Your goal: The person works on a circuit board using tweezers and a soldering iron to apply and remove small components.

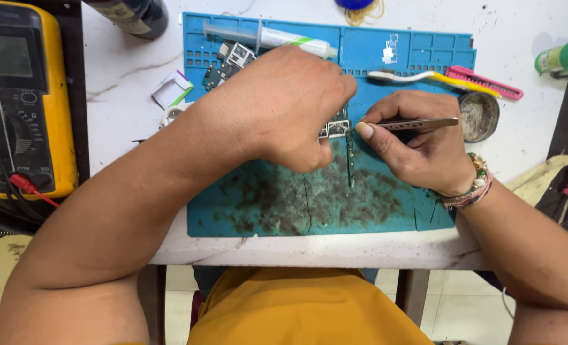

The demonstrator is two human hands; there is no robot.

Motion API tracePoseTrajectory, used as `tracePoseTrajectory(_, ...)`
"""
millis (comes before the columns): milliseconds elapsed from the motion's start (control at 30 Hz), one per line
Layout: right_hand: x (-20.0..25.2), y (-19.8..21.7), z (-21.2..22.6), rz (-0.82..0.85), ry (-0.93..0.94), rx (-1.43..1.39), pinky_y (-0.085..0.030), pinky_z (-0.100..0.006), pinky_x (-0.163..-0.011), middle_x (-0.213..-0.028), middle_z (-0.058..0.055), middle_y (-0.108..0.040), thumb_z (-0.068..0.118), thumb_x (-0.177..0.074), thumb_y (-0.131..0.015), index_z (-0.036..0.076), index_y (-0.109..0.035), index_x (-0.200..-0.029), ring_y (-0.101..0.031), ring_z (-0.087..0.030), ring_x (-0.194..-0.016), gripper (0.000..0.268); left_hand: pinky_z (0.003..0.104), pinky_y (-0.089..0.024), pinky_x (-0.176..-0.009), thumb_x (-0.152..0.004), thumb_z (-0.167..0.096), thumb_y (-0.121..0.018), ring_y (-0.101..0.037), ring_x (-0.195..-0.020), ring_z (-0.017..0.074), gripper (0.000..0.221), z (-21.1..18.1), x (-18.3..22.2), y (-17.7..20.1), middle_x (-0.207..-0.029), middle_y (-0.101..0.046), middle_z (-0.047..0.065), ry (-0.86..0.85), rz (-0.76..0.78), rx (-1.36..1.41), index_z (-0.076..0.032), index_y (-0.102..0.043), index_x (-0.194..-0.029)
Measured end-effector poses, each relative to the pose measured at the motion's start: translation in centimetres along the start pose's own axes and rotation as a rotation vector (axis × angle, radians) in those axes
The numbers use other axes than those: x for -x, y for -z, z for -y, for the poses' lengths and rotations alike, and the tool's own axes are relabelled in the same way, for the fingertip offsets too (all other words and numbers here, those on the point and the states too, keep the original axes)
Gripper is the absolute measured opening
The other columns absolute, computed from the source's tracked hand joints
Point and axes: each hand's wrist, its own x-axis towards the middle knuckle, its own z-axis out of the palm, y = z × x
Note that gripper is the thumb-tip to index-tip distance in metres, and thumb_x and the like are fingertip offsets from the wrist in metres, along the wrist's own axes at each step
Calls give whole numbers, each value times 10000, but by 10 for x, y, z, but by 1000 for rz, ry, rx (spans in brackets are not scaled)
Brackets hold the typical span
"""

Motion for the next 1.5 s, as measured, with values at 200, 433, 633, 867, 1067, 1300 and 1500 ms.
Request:
tracePoseTrajectory(200, -6, 1, -7, 41, -179, -208, -399, -225, -562, -730, -18, -642, 74, -946, -764, 0, -702, -895, -513, -45, -637, 109, 528, -538, -709, -622, -343, -770, -670, -787, 435, 461, 3, -2, 0, -779, -679, 217, 6, 10, 42, 10, -663, -899)
tracePoseTrajectory(433, -9, 3, -6, 30, 10, -97, -479, -251, -610, -801, -57, -707, 31, -908, -762, 18, -697, -880, -620, -97, -659, 73, 527, -533, -729, -605, -306, -764, -667, -829, 426, 381, 5, -3, 4, -841, -688, 200, 62, 27, 166, -17, -676, -836)
tracePoseTrajectory(633, -7, 5, -8, 49, 53, -86, -504, -266, -626, -844, -82, -730, 15, -881, -777, 25, -687, -887, -670, -148, -680, 91, 521, -532, -725, -616, -264, -768, -665, -825, 411, 338, 6, -5, 5, -855, -681, 175, 75, 57, 184, -42, -688, -859)
tracePoseTrajectory(867, -8, 6, -6, 45, 82, -65, -527, -269, -642, -872, -86, -731, 15, -880, -780, 32, -685, -909, -696, -168, -726, 100, 511, -530, -750, -627, -287, -806, -663, -861, 396, 360, 7, -6, 6, -863, -677, 162, 68, 65, 182, -39, -687, -860)
tracePoseTrajectory(1067, -8, 5, -1, 36, 82, -30, -514, -270, -624, -846, -86, -726, 20, -870, -789, 29, -691, -903, -685, -172, -702, 104, 507, -532, -755, -619, -279, -807, -666, -857, 388, 361, 7, -6, 6, -869, -672, 157, 94, 85, 194, -42, -683, -863)
tracePoseTrajectory(1300, -9, 4, 4, 17, 94, 3, -518, -279, -644, -839, -90, -723, 7, -869, -782, 24, -689, -897, -692, -181, -706, 99, 502, -533, -772, -628, -271, -797, -665, -858, 386, 342, 6, -7, 7, -867, -669, 154, 102, 104, 194, -41, -682, -853)
tracePoseTrajectory(1500, -9, 6, 5, 21, 93, 3, -532, -255, -630, -868, -94, -727, 5, -877, -772, 22, -693, -916, -705, -182, -744, 90, 504, -529, -772, -623, -281, -800, -664, -858, 392, 358, 7, -6, 5, -856, -671, 161, 75, 57, 176, -34, -686, -855)
